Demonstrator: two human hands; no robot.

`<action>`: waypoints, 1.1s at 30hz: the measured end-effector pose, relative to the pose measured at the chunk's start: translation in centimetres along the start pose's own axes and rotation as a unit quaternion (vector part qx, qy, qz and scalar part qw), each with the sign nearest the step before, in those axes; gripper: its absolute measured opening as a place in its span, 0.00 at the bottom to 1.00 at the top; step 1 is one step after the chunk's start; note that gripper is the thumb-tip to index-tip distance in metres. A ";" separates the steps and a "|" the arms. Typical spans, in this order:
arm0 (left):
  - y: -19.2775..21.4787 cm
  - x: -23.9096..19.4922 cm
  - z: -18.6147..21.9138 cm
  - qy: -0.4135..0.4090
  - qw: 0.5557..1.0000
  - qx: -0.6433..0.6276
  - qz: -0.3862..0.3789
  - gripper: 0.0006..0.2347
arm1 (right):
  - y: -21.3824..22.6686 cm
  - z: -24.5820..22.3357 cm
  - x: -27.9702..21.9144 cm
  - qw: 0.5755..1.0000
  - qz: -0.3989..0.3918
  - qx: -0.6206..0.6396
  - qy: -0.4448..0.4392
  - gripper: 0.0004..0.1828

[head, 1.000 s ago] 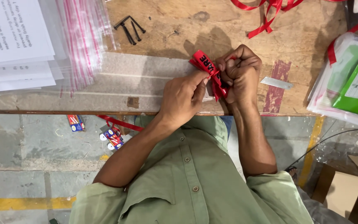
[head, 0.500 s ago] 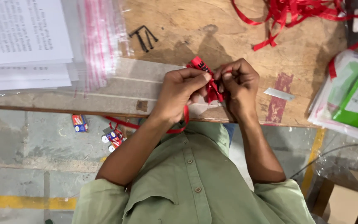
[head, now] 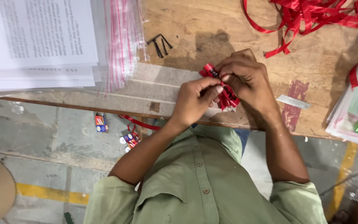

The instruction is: The person pulls a length of red ribbon from a pile on the workbench, then gathers and counts black screws in their hands and sets them on the bench. They then fold and pinch the red ribbon into a bow shape, shaping the loops and adjusting the tails by hand.

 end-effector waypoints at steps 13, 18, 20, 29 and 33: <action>-1.9 -3.2 6.8 -0.243 0.770 0.586 0.068 0.15 | -2.2 2.3 1.3 0.996 -0.076 0.034 -0.014 0.11; -2.4 -3.4 6.5 -0.307 0.704 0.640 0.022 0.19 | -2.1 3.0 1.5 0.988 -0.085 0.089 -0.090 0.10; -2.5 -3.5 6.7 -0.328 0.682 0.653 0.010 0.19 | -2.2 3.1 1.6 0.983 -0.090 0.108 -0.114 0.10; -1.5 -1.2 6.3 -0.247 0.823 0.510 -0.022 0.13 | -0.3 -2.5 -2.6 0.991 0.003 0.020 -0.131 0.18; 1.4 0.7 1.9 0.041 0.994 0.098 -0.011 0.07 | -1.9 -3.2 -5.4 0.992 0.047 -0.078 -0.090 0.17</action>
Point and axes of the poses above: each hand's wrist, its own x-axis towards the middle knuckle, its own y-axis out of the back of the hand, z = x × y, the point moved 8 cm from there along x, towards the middle knuckle, and after that the axes turned 10 degrees about -z, right-handed, at the moved point
